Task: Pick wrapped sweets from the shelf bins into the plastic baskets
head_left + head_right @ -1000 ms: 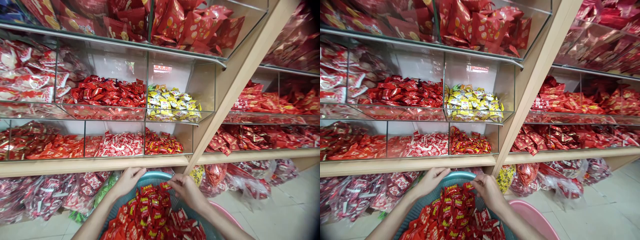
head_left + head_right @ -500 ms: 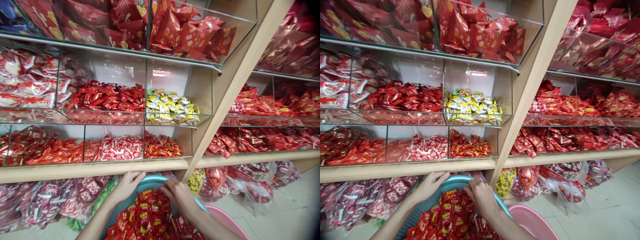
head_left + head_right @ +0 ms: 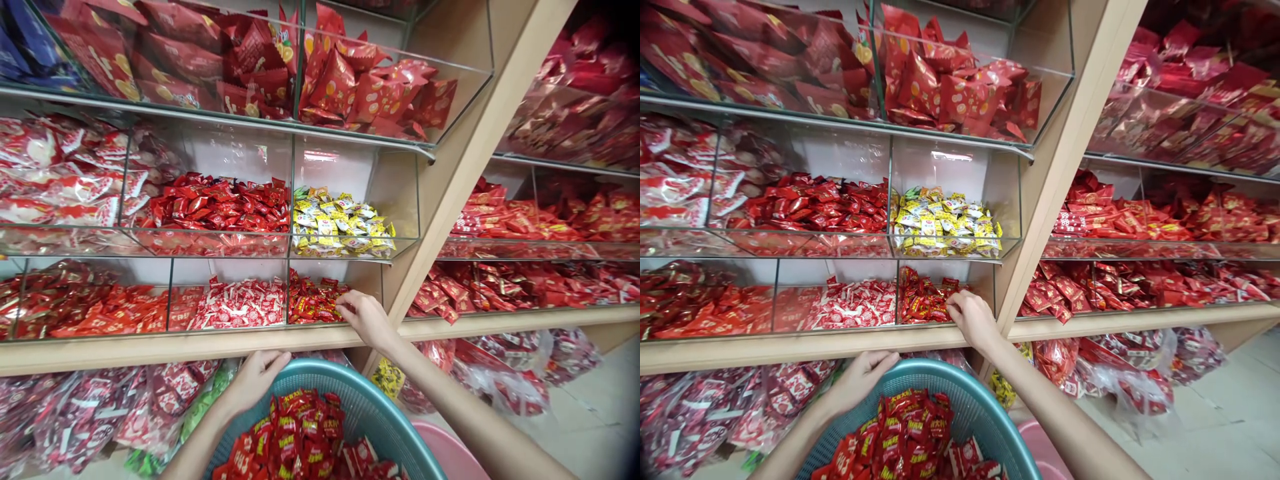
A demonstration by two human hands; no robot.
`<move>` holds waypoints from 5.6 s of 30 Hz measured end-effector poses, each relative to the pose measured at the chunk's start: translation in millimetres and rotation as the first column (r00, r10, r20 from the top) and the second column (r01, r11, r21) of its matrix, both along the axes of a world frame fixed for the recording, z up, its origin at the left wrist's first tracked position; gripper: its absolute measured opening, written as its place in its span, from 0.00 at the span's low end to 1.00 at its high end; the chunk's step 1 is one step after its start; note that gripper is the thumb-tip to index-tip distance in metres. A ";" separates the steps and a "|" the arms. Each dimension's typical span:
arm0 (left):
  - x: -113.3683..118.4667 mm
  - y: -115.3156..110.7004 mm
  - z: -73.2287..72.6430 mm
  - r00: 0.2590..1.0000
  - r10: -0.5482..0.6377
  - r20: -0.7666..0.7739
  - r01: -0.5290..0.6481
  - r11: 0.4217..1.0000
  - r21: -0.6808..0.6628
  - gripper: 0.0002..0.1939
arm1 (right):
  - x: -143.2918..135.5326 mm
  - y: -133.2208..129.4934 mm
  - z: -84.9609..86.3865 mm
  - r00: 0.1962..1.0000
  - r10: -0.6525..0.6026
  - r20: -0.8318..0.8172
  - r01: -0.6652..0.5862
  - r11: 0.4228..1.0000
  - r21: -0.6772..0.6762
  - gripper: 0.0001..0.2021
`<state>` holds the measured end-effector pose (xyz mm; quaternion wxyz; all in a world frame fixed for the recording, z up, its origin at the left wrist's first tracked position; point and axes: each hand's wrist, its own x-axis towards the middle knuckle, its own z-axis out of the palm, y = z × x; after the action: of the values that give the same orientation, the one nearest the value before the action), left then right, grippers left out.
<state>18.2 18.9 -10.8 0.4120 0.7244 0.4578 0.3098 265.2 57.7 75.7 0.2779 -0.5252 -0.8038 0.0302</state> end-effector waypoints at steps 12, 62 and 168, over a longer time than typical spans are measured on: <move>-1.1 -1.5 1.3 1.000 0.001 0.029 0.000 1.000 -0.027 0.21 | -25.4 44.7 5.7 0.966 0.191 0.176 -0.137 0.950 -0.282 0.12; -0.2 -1.5 2.8 0.995 0.003 -0.100 0.001 0.999 0.044 0.20 | -8.5 -71.5 -69.4 0.628 -0.080 -0.774 -0.537 0.675 -0.506 0.18; 1.7 -5.7 6.2 0.989 0.078 -0.128 -0.070 0.995 0.065 0.25 | -29.6 -82.3 -51.8 0.990 0.135 -0.039 -0.140 0.958 -0.250 0.13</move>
<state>19.9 13.3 -4.6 0.3476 0.7375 0.5009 0.2906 235.6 -24.6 24.0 0.2148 -0.4986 -0.8250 0.1569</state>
